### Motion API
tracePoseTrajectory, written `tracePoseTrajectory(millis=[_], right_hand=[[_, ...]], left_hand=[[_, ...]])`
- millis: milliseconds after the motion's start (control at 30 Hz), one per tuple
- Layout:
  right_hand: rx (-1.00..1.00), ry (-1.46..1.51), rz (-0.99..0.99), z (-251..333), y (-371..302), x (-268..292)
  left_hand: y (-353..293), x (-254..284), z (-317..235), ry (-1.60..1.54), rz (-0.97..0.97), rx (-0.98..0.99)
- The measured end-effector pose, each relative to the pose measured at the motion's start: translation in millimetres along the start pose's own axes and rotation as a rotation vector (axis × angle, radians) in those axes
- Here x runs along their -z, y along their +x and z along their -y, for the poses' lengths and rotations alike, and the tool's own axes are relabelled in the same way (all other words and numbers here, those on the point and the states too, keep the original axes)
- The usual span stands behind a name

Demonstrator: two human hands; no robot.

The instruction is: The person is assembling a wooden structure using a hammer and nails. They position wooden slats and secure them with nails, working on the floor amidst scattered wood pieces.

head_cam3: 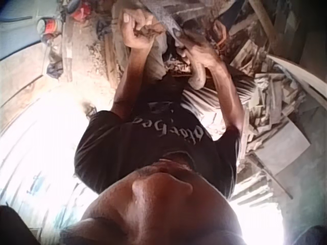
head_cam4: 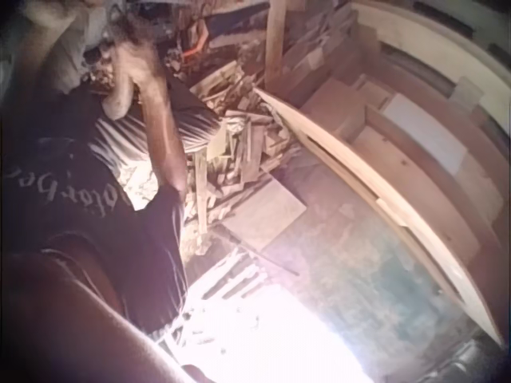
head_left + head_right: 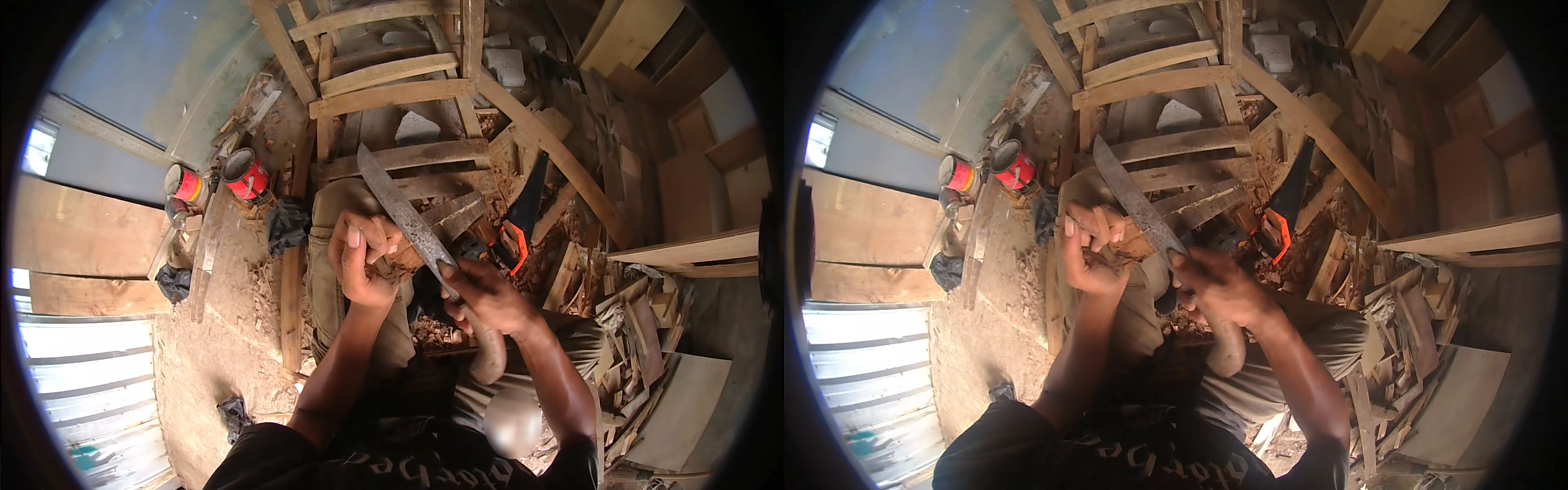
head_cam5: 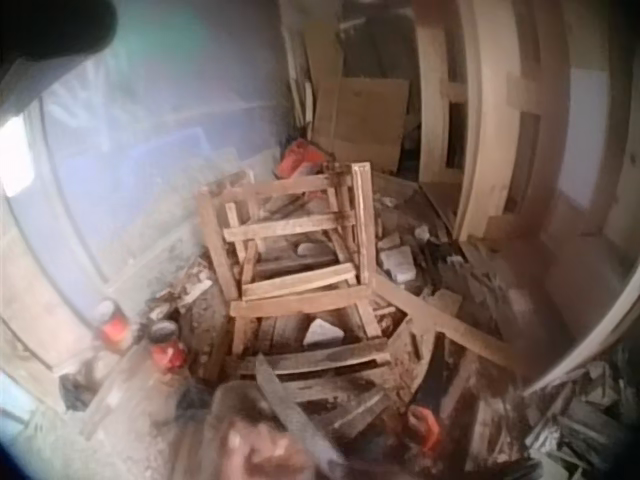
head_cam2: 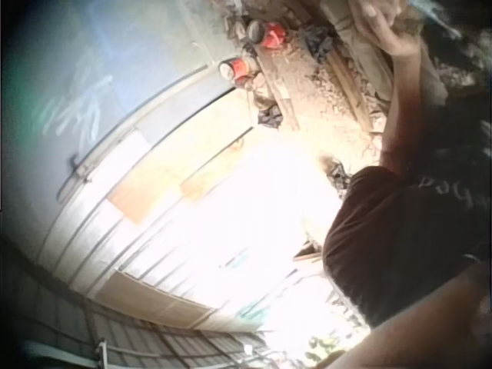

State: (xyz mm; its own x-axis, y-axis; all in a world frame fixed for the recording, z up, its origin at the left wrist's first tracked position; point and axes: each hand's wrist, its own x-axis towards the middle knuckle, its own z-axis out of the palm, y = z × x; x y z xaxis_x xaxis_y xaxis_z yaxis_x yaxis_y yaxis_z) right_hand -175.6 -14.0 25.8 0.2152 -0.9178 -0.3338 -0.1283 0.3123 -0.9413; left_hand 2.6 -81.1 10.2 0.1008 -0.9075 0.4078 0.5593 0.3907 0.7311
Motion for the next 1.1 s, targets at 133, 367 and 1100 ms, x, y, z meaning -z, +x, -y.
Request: tracePoseTrajectory(millis=[133, 367, 1100], right_hand=[[0.022, -0.129, -0.192, 1, -6, -3], [0.396, -0.635, -0.468, -14, -13, -24], [-0.002, 0.764, -0.681, -87, -4, -45]], left_hand=[[-1, 1, 0, 0.035, 0.015, -0.003], [-3, -1, 2, 0.016, 0.047, -0.014], [-5, 15, -1, 0.262, -0.287, 0.262]])
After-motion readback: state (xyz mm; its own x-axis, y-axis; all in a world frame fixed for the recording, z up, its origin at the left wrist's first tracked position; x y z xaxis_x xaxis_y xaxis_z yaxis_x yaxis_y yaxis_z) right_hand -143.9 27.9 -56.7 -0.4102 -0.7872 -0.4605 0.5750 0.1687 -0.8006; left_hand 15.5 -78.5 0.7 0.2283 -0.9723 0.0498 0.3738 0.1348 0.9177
